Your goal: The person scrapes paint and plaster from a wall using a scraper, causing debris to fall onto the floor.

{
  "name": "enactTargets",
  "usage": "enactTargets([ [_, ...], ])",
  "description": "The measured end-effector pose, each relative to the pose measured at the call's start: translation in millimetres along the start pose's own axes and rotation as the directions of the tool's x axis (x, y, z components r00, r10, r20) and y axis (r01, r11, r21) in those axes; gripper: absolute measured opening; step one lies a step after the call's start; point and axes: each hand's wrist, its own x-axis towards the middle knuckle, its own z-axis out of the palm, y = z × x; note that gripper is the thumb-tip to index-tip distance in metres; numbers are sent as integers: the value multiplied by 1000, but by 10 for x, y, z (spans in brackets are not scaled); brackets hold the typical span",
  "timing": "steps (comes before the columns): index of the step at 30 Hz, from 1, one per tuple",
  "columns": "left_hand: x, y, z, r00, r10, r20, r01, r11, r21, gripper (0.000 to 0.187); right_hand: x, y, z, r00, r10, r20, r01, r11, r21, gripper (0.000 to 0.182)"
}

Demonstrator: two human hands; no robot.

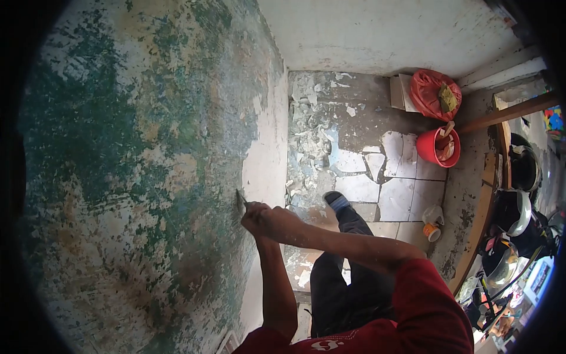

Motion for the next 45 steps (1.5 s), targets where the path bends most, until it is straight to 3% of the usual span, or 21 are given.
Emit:
enactTargets([
  [2, 12, 155, -210, 887, 313, -340, -139, 882, 450, 17, 60, -320, -185, 998, 32, -62, -24, 991, 130, 26],
  [5, 440, 160, -367, 921, 124, -370, -51, 978, 202, 16, 308, -310, -368, 934, 312, 174, -348, 903, 250, 20],
  [8, 286, -138, 79, 957, 128, -260, -78, 978, 196, 16, 184, 0, -154, 990, 29, -140, -17, 996, 83, 24],
  [9, 176, -84, 164, 986, -25, -166, 2, 991, -137, 17, 114, -31, -181, 997, -51, -49, 52, 999, 8, 21],
  [10, 81, -45, 165, 999, 28, -44, -28, 1000, 6, 18, 70, -97, -149, 988, -110, -108, 118, 991, 64, 22],
  [14, 272, 63, -105, 925, 189, -329, -14, 884, 467, 18, 425, 62, -109, 889, 346, 300, -409, 895, 179, 29],
  [16, 328, 18, -111, 877, 235, -419, -6, 878, 479, 17, 358, -11, -272, 896, 326, 302, -390, 903, 180, 32],
  [19, -5, -34, 221, 946, 70, -318, -69, 998, 14, 16, 139, 127, -11, 995, -94, -32, 98, 984, 152, 31],
  [20, 1, 45, 66, 942, 144, -304, -70, 968, 241, 17, 129, 206, 154, 946, -266, -183, 288, 952, 101, 30],
  [22, 135, 174, -213, 929, 177, -326, -46, 926, 374, 18, 225, -298, -357, 888, 321, 329, -408, 881, 239, 27],
  [23, 229, 157, -232, 916, 140, -376, -30, 959, 282, 19, 270, -257, -358, 867, 370, 334, -462, 847, 262, 25],
  [26, 194, -110, 36, 897, 247, -367, -54, 884, 464, 19, 164, 49, -194, 975, 186, 123, -205, 965, 166, 27],
  [28, -83, -45, 254, 969, 62, -238, -45, 996, 75, 20, 2, 3, -73, 974, -202, -105, 214, 970, 119, 27],
  [30, -156, -56, 239, 854, 326, -406, -109, 874, 473, 20, 61, -334, -336, 916, 201, 348, -299, 919, 256, 31],
  [34, 112, 177, -301, 876, 232, -423, 4, 874, 487, 20, 263, 6, -57, 879, 344, 329, -437, 859, 269, 27],
  [35, 17, 81, -187, 936, 141, -323, -24, 940, 340, 20, 164, 124, 86, 989, 113, 95, -133, 959, 249, 27],
  [37, -126, -4, -120, 998, 6, -67, -5, 1000, 18, 20, 46, 321, 275, 853, -418, -311, 438, 899, -8, 28],
  [39, -182, 87, -247, 927, 232, -293, -101, 910, 401, 21, 58, 42, -23, 996, 30, 84, -49, 973, 226, 28],
  [40, -117, 116, -324, 848, 400, -348, -84, 749, 657, 21, 87, -116, -175, 920, 226, 320, -314, 914, 256, 28],
  [41, 11, 75, -189, 918, 170, -358, -63, 955, 291, 21, 156, -48, -174, 906, 257, 336, -349, 903, 249, 28],
  [45, 35, -43, -242, 929, 159, -335, -103, 978, 179, 18, 60, 339, 114, 1000, -19, 2, 19, 995, 97, 25],
])
